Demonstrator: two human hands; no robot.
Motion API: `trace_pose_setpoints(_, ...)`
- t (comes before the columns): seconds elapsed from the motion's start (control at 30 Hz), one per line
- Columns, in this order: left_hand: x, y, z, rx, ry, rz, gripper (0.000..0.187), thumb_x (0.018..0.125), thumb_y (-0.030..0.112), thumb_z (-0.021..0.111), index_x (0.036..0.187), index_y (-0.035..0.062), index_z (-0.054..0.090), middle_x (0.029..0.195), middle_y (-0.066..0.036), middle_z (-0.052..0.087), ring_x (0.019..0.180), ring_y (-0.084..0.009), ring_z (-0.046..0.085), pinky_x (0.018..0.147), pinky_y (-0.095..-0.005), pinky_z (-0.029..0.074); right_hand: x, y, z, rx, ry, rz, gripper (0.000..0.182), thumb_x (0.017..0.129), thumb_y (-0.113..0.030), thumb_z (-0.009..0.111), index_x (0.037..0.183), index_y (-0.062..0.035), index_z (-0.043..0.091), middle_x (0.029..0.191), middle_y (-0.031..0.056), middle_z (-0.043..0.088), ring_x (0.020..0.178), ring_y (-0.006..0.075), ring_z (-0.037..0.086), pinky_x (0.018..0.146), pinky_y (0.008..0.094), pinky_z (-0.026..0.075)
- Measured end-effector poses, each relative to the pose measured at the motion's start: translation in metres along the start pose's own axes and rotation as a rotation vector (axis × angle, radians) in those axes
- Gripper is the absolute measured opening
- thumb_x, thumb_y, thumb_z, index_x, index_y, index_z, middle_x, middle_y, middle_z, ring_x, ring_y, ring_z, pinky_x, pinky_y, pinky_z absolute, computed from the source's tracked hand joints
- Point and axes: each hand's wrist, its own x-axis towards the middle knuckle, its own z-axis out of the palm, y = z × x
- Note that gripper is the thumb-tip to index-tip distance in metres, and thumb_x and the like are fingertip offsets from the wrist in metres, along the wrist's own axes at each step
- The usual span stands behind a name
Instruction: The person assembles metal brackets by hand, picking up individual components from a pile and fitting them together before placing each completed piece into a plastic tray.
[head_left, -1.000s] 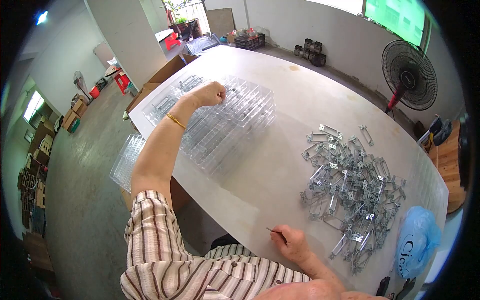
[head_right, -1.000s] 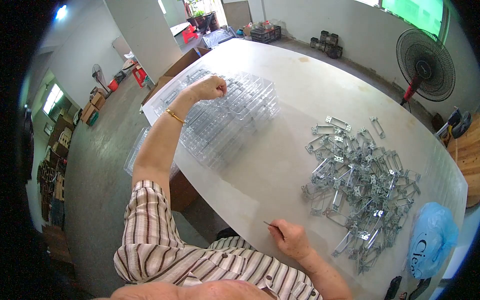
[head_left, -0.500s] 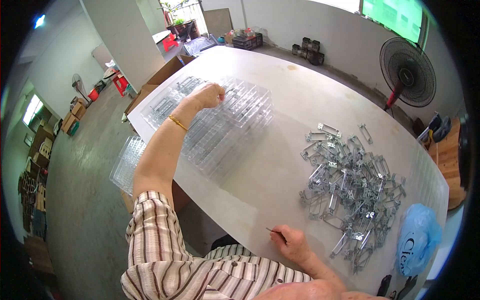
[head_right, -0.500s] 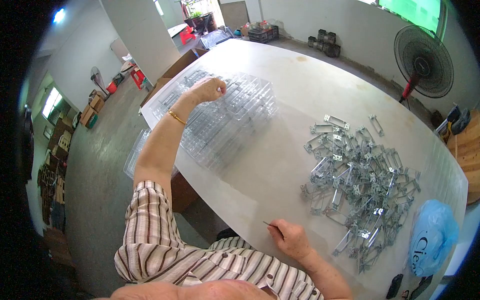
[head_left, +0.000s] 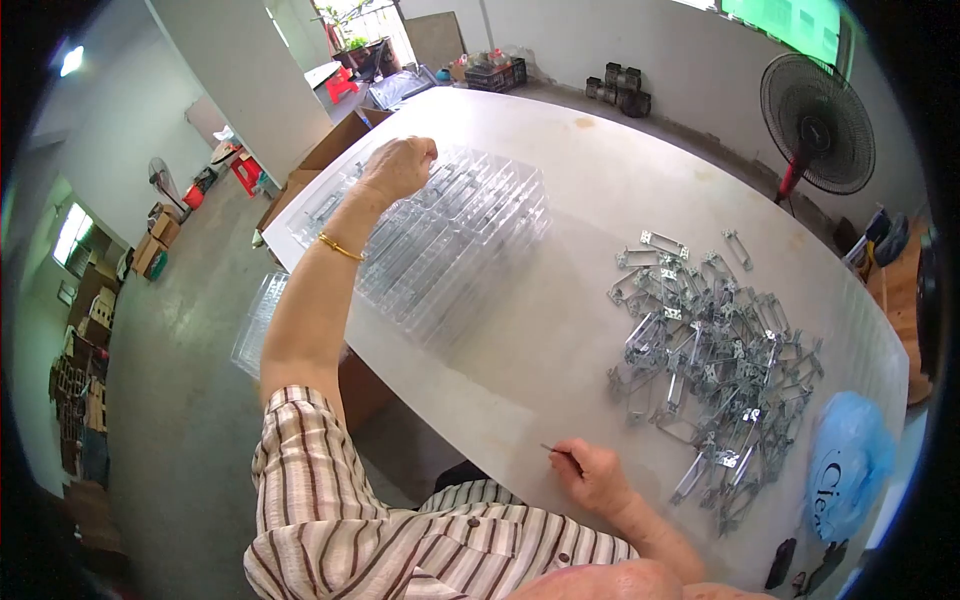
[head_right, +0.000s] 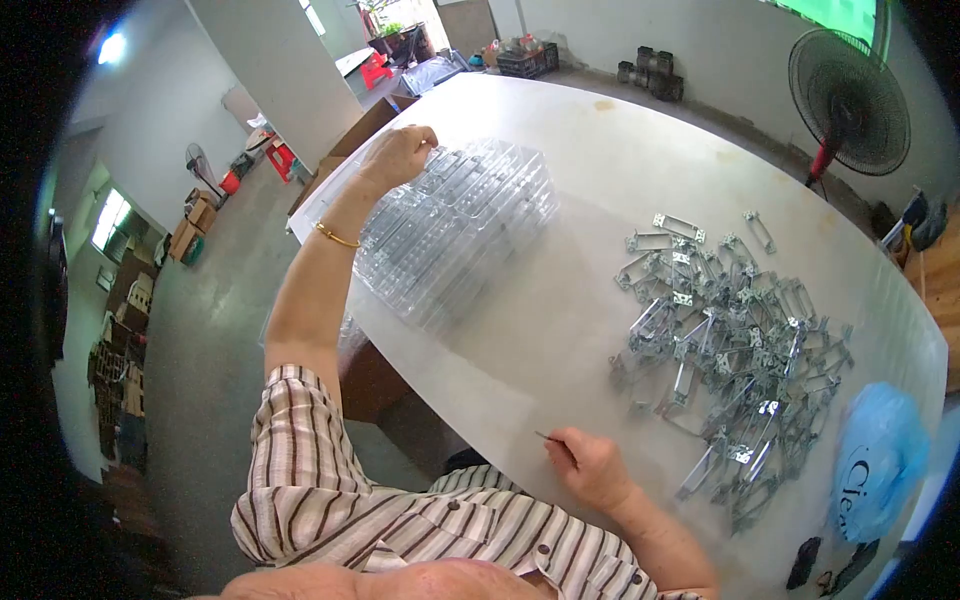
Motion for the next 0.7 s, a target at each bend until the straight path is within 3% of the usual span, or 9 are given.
trace_pose_setpoints(0.07,-0.005,0.008,-0.004,-0.003,0.079,0.088,0.021,0.092,0.016,0.058,0.100,0.0075,0.075,0.101,-0.018,0.074,0.096,-0.0379,0.070,0.087,-0.0471,0.054,-0.003,0.003,0.004,0.029,0.023,-0.009,0.010,0.092,-0.011,0.070,0.098,-0.0044,0.066,0.077,0.0162,0.067,0.067,0.0335,0.068,0.060,0.0405,0.053)
trace_pose_setpoints(0.2,-0.027,0.095,-0.021,-0.181,0.223,0.292,0.013,0.092,0.013,0.062,0.094,0.0054,0.072,0.092,-0.014,0.071,0.082,-0.0357,0.070,0.076,-0.0432,0.055,-0.007,0.004,0.002,-0.028,0.095,-0.008,0.011,0.094,-0.014,0.069,0.099,-0.0048,0.066,0.080,0.0170,0.067,0.070,0.0349,0.067,0.063,0.0417,0.053)
trace_pose_setpoints(0.23,-0.036,0.117,-0.025,-0.180,0.213,0.326,0.012,0.090,0.007,0.069,0.099,0.0002,0.073,0.093,-0.016,0.072,0.077,-0.0289,0.070,0.072,-0.0366,0.055,-0.004,0.002,-0.001,-0.012,0.052,-0.025,0.011,0.094,-0.014,0.068,0.099,-0.0050,0.065,0.081,0.0171,0.067,0.071,0.0356,0.066,0.064,0.0425,0.053)
trace_pose_setpoints(0.33,-0.061,0.174,-0.023,-0.325,0.103,0.386,0.011,0.090,0.007,0.070,0.098,0.0003,0.072,0.091,-0.015,0.070,0.073,-0.0269,0.069,0.070,-0.0367,0.055,-0.001,-0.003,-0.002,0.016,0.028,-0.057,0.012,0.094,-0.015,0.067,0.100,-0.0052,0.065,0.081,0.0168,0.066,0.072,0.0364,0.065,0.064,0.0438,0.052)
trace_pose_setpoints(0.57,-0.089,0.252,0.038,-0.440,0.004,0.587,0.007,0.090,0.009,0.070,0.092,0.0025,0.071,0.085,-0.013,0.068,0.072,-0.0292,0.067,0.068,-0.0384,0.054,-0.007,0.003,0.006,-0.085,0.036,-0.258,0.010,0.092,-0.014,0.070,0.097,-0.0061,0.066,0.078,0.0134,0.066,0.065,0.0333,0.065,0.060,0.0417,0.053)
trace_pose_setpoints(0.7,-0.090,0.280,0.063,-0.437,-0.126,0.603,0.007,0.090,0.011,0.070,0.091,0.0034,0.070,0.084,-0.012,0.067,0.073,-0.0307,0.066,0.068,-0.0403,0.053,-0.010,0.002,0.007,-0.161,-0.007,-0.206,0.013,0.096,-0.019,0.063,0.095,-0.0067,0.062,0.076,0.0149,0.064,0.069,0.0358,0.066,0.061,0.0461,0.053)
